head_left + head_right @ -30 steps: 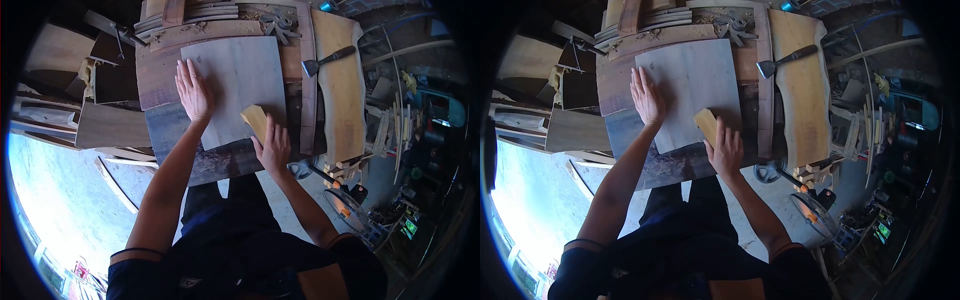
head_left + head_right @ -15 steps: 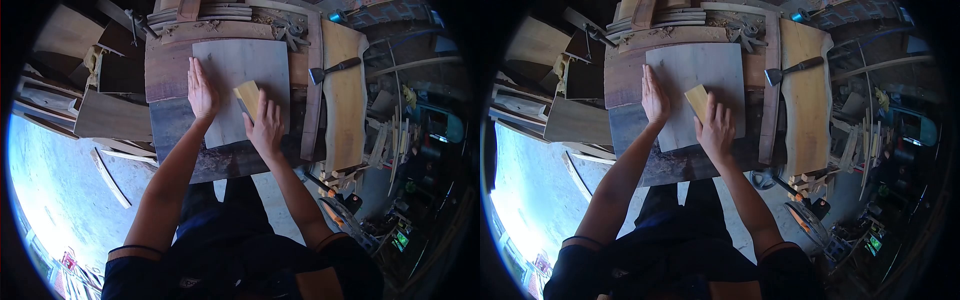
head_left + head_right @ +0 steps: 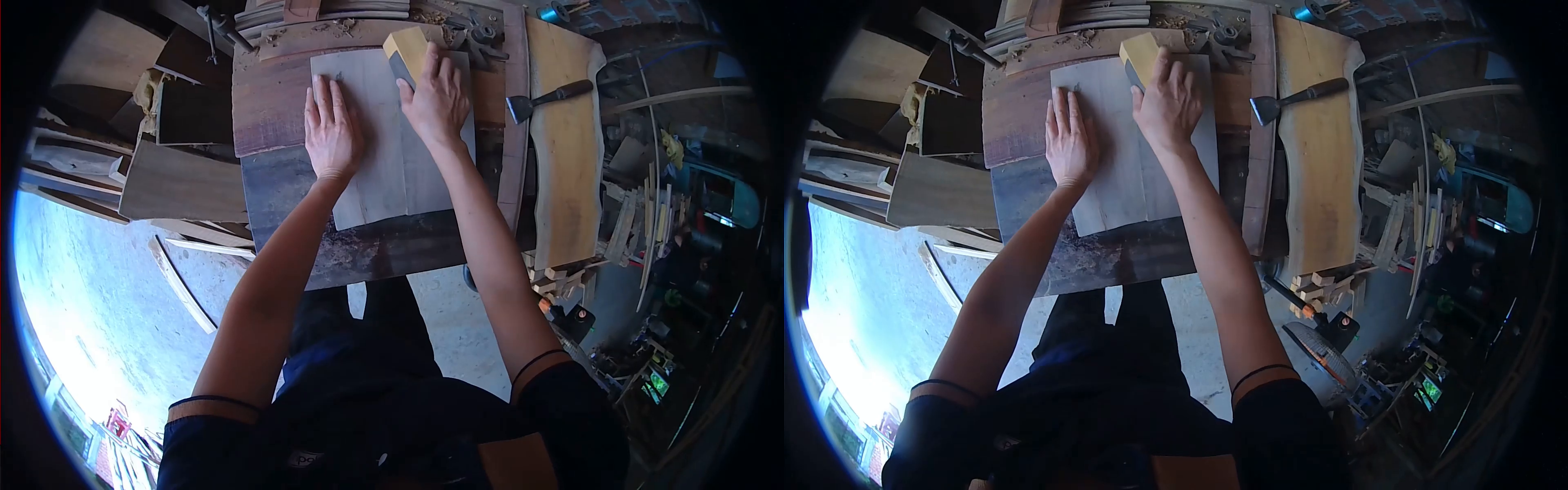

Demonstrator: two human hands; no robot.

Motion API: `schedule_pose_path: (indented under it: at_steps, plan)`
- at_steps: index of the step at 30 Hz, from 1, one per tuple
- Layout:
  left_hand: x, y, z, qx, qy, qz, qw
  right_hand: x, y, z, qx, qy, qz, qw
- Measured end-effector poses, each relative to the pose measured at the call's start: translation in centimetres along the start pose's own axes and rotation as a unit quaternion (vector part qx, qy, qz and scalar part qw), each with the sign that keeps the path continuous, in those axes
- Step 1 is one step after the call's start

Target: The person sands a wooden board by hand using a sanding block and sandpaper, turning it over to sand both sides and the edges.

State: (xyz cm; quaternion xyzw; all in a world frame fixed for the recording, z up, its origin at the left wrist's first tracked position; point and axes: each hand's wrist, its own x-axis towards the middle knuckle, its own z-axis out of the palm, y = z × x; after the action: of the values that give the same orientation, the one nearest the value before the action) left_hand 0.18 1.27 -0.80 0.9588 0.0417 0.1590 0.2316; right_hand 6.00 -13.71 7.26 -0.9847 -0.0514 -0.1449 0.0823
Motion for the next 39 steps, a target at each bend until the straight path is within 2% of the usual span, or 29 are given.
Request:
schedule_pose_path:
  at_steps: [1,5,8,13,15,18,23,26,28,31,34,36,39]
  plan:
    - [0.0,0.0,0.0,0.015,-0.023,-0.005,1.000,-3.2,0.1,-1.1,-0.003,-0.019,-0.003,1.000]
    - [0.0,-0.4,0.2,-0.007,0.008,0.000,1.000,-16.7,0.9,-4.9,-0.044,-0.106,0.007,0.993]
    - [0.1,-0.3,-0.3,-0.004,-0.009,-0.004,1.000,-17.4,1.8,-4.8,-0.026,-0.104,-0.011,0.994]
    - [-0.2,-0.4,0.0,-0.007,-0.006,0.022,1.000,-1.3,2.1,-0.7,-0.044,-0.021,0.059,0.997]
    - [-0.2,-0.5,0.1,-0.012,-0.015,0.028,0.999,2.8,2.6,0.4,-0.039,0.015,0.081,0.996]
    - [0.1,-0.6,0.5,-0.005,0.001,0.045,0.999,-0.9,3.2,-0.7,-0.040,0.001,0.056,0.998]
    - [-0.2,-0.8,0.4,-0.013,-0.018,0.036,0.999,-17.4,3.8,-5.4,-0.070,-0.096,0.072,0.990]
    - [-0.4,-0.6,0.1,0.003,-0.022,0.036,0.999,-19.9,4.4,-5.8,-0.073,-0.111,0.048,0.990]
    - [0.0,-0.5,0.0,0.018,-0.027,0.027,0.999,-15.8,4.7,-4.9,-0.064,-0.088,0.045,0.993]
    - [-0.2,-0.3,-0.2,0.049,-0.035,0.034,0.998,-5.0,5.1,-2.5,-0.044,-0.026,0.054,0.997]
    - [-0.2,-0.1,-0.3,0.054,-0.041,0.029,0.997,3.6,6.1,0.0,-0.039,-0.003,0.050,0.998]
    - [-0.3,-0.3,0.2,0.056,-0.034,0.036,0.997,3.3,6.9,-0.1,-0.037,-0.006,0.053,0.998]
    - [0.0,-0.1,-0.2,0.089,-0.038,0.043,0.994,-3.4,7.1,-2.3,-0.038,-0.030,0.025,0.998]
